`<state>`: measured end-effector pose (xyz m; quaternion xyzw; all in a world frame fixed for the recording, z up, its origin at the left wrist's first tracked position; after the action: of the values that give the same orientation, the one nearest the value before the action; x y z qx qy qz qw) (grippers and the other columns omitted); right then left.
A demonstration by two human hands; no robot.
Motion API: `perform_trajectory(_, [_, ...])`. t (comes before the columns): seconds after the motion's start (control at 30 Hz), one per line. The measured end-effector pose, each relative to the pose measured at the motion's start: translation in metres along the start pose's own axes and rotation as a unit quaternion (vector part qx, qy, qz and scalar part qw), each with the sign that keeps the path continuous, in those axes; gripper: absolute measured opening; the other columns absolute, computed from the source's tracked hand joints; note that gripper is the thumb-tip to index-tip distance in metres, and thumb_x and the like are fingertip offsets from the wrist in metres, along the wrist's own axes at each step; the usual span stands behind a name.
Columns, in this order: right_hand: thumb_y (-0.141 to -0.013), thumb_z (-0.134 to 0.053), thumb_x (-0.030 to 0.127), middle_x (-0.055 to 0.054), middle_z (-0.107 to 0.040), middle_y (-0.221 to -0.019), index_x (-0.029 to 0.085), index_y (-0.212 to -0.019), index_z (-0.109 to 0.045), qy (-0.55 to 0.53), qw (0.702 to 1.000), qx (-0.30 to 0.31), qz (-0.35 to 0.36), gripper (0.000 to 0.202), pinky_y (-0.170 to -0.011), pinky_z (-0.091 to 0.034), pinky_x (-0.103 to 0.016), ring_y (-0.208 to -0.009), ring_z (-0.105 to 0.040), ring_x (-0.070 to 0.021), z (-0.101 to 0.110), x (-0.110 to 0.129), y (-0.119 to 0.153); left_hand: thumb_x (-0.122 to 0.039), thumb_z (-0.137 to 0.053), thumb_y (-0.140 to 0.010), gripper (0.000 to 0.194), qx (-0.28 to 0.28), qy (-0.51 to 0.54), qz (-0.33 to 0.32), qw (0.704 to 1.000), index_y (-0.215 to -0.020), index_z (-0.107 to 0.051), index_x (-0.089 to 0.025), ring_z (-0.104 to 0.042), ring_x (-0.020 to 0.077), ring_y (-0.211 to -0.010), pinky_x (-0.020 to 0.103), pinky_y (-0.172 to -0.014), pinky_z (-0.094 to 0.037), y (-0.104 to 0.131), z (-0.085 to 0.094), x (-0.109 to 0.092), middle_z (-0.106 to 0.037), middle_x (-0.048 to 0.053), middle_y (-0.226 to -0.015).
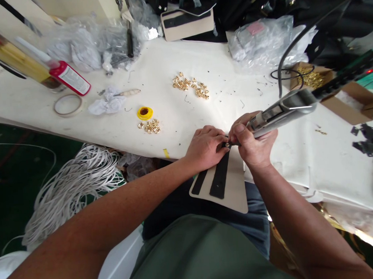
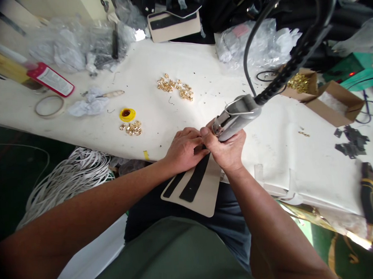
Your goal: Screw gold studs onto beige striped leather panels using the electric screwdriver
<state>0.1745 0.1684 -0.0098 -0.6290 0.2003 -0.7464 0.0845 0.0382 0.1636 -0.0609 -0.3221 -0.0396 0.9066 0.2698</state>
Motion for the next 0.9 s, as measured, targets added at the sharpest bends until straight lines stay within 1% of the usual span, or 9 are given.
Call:
perform_trajectory(0.13, [-0.082,-0.072,0.038,0.005,-0.053,-0.056,0.025,-0.066,-0.053,-0.01,1.0,0.006,0.018,0.028,-0.047,-0.046,-0.03,-0.048,-0.05,-0.0131,-0.0007,0.0009,-0.0003,-0.032,-0.07,-0.089,0.02,-0.004,0.003,-0.002,1.0,-0.108,-0.071,-0.028,-0.053,0.0269,-0.123,0.046,-0.101,-0.043,0.0003,-0.0006,0.0001,-0.069,0.002,-0.122])
perform_trajectory(0.2, [-0.082,-0.069,0.035,0.005,-0.054,-0.056,0.025,-0.068,-0.052,-0.012,1.0,0.012,0.016,0.025,-0.046,-0.045,-0.029,-0.047,-0.05,-0.0129,-0.0018,0.0005,-0.0007,-0.032,-0.07,-0.089,0.018,-0.003,0.004,0.001,1.0,-0.107,-0.071,-0.028,-0.053,0.0267,-0.123,0.046,-0.101,-0.043,0.0003,-0.0008,-0.0001,-0.07,0.002,-0.122])
perform_trajectory(0.37, [-0.081,-0.064,0.033,0.006,-0.049,-0.054,0.026,-0.068,-0.046,-0.033,0.999,0.001,0.006,0.023,-0.043,-0.042,-0.029,-0.043,-0.048,-0.0124,-0.0038,-0.0012,-0.0018,-0.03,-0.07,-0.088,0.015,-0.006,0.014,0.005,1.0,-0.103,-0.072,-0.029,-0.054,0.0259,-0.121,0.044,-0.101,-0.043,0.0002,0.0003,-0.0009,-0.07,0.001,-0.121])
perform_trajectory(0.47, [-0.082,-0.064,0.033,0.006,-0.05,-0.055,0.026,-0.069,-0.047,-0.041,0.999,0.005,0.011,0.022,-0.044,-0.042,-0.029,-0.044,-0.048,-0.0127,-0.0047,-0.002,-0.001,-0.03,-0.07,-0.088,0.014,-0.014,0.014,0.001,1.0,-0.102,-0.073,-0.028,-0.055,0.0256,-0.12,0.045,-0.1,-0.043,0.0004,-0.0002,-0.0008,-0.071,0.001,-0.12])
perform_trajectory(0.63, [-0.081,-0.066,0.038,0.005,-0.05,-0.055,0.026,-0.069,-0.047,-0.011,1.0,0.008,0.003,0.026,-0.047,-0.044,-0.03,-0.045,-0.048,-0.0134,-0.0046,-0.0041,0.0009,-0.031,-0.07,-0.089,0.014,-0.011,0.008,0.004,1.0,-0.103,-0.073,-0.028,-0.054,0.0258,-0.121,0.045,-0.101,-0.043,0.0006,-0.0027,0.0004,-0.07,0.001,-0.121])
perform_trajectory(0.8, [-0.084,-0.061,0.046,0.003,-0.051,-0.056,0.026,-0.065,-0.046,0.046,0.998,-0.009,-0.042,0.032,-0.05,-0.045,-0.031,-0.049,-0.049,-0.0146,-0.0026,-0.0065,0.0028,-0.031,-0.071,-0.088,0.016,-0.014,0.003,-0.007,1.0,-0.104,-0.073,-0.028,-0.054,0.0263,-0.121,0.046,-0.1,-0.044,0.0009,-0.0017,-0.0003,-0.071,0.001,-0.12])
perform_trajectory(0.9, [-0.083,-0.067,0.052,0.001,-0.053,-0.058,0.024,-0.062,-0.049,0.045,0.997,-0.003,-0.059,0.04,-0.051,-0.045,-0.03,-0.052,-0.052,-0.0147,-0.0024,-0.0046,0.004,-0.032,-0.07,-0.089,0.019,-0.015,-0.021,-0.007,1.0,-0.106,-0.072,-0.026,-0.056,0.0276,-0.12,0.046,-0.099,-0.045,0.0013,-0.0002,-0.002,-0.071,0.003,-0.12])
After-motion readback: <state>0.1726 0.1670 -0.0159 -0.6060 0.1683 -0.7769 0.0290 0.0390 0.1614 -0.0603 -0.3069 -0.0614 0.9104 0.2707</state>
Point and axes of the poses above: each hand's wrist, its own y-axis away from the middle knuckle, its own z-axis out of the back of the hand, x = y × z, the point moved 2 cm from there along -y, towards the middle knuckle
